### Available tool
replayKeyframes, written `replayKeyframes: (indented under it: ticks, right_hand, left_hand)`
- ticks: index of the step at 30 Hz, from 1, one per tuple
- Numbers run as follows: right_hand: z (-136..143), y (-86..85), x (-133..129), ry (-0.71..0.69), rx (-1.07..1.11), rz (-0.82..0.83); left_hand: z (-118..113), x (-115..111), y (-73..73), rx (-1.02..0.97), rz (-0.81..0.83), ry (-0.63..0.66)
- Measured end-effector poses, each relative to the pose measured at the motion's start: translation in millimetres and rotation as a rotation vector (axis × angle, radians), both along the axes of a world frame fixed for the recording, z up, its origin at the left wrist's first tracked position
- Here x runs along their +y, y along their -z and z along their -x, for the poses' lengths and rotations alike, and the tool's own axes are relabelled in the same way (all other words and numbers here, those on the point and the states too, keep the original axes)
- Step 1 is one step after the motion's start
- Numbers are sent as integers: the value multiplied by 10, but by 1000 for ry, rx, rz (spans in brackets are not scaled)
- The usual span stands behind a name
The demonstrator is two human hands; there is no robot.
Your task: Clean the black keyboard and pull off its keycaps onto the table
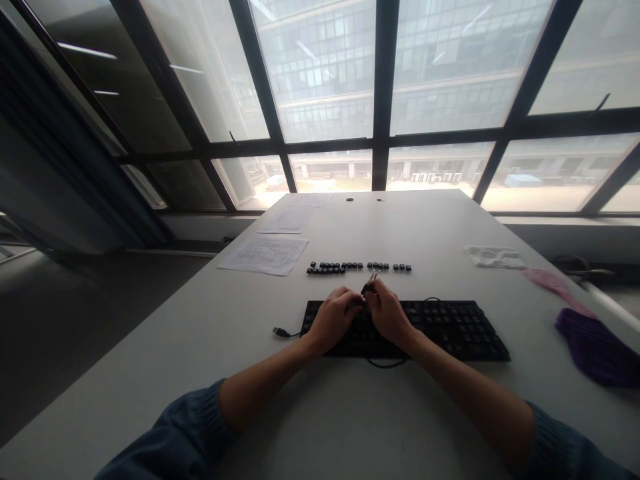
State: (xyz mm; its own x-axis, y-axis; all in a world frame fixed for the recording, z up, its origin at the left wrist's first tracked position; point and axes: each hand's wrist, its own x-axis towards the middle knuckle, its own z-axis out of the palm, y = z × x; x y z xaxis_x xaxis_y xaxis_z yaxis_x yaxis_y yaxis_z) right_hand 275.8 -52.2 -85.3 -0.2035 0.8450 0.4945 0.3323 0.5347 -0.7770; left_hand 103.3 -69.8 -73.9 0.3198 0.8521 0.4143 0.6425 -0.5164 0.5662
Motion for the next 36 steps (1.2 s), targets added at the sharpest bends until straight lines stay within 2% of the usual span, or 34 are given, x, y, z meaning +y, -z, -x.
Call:
replayKeyframes:
  ticks: [7,12,17,20,23,27,30,36]
  right_hand:
    - [15,21,24,-13,32,107]
    - [11,41,56,24,91,108]
    - [21,29,68,68,157,147]
    - [27,29,80,109,177,155]
    - [29,34,86,95,152,152]
    - [25,42,86,84,135,147]
    - [21,54,88,75,142,151]
    - [17,73,94,57,138,164]
  left_hand:
    - [-4,-34,-20,78,-34,-53]
    - [-8,-70,-41,243,-122,7]
    - [0,-85,-126,224,-161,-6]
    - [91,97,-231,170,-156,-90]
    - [230,447,-292,124,-98,-165]
    - [320,861,-222,206,13,-190]
    - [308,988,-118,296,34,-206]
    - [335,1059,11,339,37,-245]
